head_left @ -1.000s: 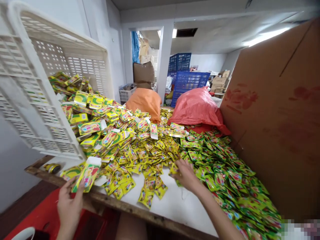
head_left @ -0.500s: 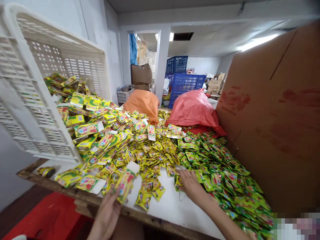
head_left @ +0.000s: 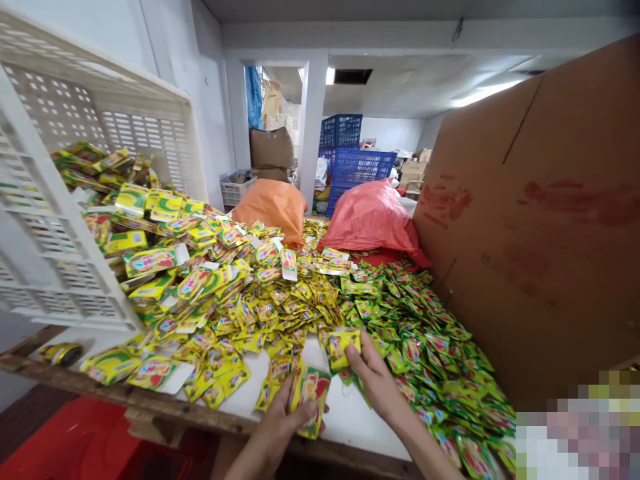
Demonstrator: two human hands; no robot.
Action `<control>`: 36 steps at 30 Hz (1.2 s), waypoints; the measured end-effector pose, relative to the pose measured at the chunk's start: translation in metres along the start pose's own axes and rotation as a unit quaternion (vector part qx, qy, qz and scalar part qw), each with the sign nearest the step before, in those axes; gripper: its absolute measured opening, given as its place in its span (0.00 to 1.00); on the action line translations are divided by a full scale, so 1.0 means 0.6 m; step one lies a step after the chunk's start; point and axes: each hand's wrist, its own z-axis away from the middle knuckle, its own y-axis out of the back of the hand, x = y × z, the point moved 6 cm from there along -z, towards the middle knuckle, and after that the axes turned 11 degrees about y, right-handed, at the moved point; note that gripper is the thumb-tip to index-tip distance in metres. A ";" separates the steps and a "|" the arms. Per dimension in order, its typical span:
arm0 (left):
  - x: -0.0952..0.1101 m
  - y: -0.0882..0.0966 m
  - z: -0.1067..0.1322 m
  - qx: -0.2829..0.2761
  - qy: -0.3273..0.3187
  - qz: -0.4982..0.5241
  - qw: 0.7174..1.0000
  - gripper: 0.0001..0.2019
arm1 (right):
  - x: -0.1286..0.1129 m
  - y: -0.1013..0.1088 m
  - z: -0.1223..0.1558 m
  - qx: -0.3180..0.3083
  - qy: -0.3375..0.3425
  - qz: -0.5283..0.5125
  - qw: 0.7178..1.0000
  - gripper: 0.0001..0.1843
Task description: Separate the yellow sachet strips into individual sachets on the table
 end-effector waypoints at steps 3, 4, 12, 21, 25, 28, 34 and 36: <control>0.002 0.001 0.000 0.024 -0.039 -0.107 0.993 0.27 | -0.036 -0.023 -0.011 -0.059 0.038 0.034 0.997 0.21; 0.003 0.002 0.002 0.029 -0.050 -0.130 0.990 0.26 | -0.040 -0.026 -0.012 -0.077 0.048 0.058 0.994 0.20; 0.001 0.003 0.015 0.010 -0.043 -0.182 0.982 0.26 | -0.060 -0.017 -0.001 -0.135 0.086 0.094 0.983 0.11; -0.011 0.021 0.009 0.099 -0.059 -0.295 0.948 0.30 | -0.075 -0.016 0.016 -0.225 0.045 0.168 0.959 0.10; -0.028 0.016 0.001 0.093 -0.050 -0.308 0.946 0.30 | -0.101 -0.025 0.024 -0.282 0.056 0.217 0.933 0.13; -0.023 0.009 -0.005 0.081 -0.051 -0.286 0.954 0.31 | -0.107 -0.025 0.017 -0.277 0.071 0.169 0.943 0.19; -0.005 -0.014 -0.038 0.062 -0.073 -0.232 0.968 0.30 | -0.060 -0.007 0.002 -0.137 0.068 0.140 0.978 0.07; -0.006 -0.022 -0.055 0.050 -0.100 -0.229 0.967 0.29 | -0.049 -0.012 0.011 -0.127 0.095 0.174 0.972 0.07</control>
